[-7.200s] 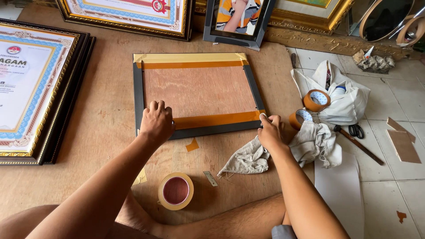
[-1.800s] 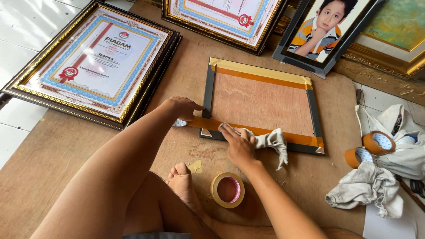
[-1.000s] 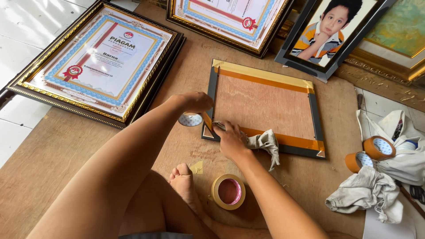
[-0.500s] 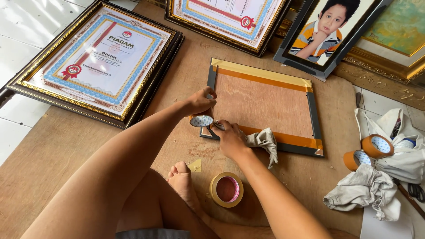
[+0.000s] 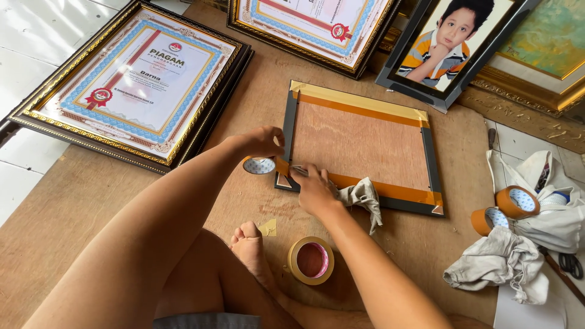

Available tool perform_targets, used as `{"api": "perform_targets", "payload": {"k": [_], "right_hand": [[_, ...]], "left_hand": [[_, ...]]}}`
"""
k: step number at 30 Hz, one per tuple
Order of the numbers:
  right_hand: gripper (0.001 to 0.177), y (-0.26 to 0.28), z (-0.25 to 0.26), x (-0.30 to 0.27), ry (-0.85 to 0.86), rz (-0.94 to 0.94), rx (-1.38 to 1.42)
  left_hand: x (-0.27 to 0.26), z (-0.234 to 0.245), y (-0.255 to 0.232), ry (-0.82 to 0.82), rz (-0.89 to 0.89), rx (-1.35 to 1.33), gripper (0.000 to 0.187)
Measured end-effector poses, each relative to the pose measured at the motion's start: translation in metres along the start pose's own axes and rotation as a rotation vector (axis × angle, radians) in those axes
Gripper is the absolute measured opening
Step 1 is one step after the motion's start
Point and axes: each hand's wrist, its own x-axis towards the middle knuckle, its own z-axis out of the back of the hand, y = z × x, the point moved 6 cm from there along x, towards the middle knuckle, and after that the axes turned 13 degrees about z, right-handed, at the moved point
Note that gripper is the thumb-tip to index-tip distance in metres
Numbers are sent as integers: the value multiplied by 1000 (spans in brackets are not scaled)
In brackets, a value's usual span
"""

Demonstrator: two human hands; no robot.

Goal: Applying adhesive tape to the back of a picture frame and smoothing it with a cloth

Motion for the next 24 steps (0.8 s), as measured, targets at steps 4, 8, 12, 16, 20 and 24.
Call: {"api": "perform_targets", "payload": {"k": [4,8,12,16,20,24], "right_hand": [[78,-10,-10,-3,5,25,-11],[73,-16,-9,1,-10,9,27],[78,10,9,-9,65,-29,26],[85,27,-3,-11,96,-24,-132],[87,43,-3,-16,114,-112,-115],[84,41,1,-32,19,-15,-56]], "left_hand": [[-12,8,-1,4,10,85,38],[-25,7,-6,-9,11,153,32],[-31,9,-13,13,-13,241,45],[-33,5,-21,31,-22,359,51],[-20,-5,-21,-12,-42,562,56],[2,-17,-15,-7,-45,609,60]]}}
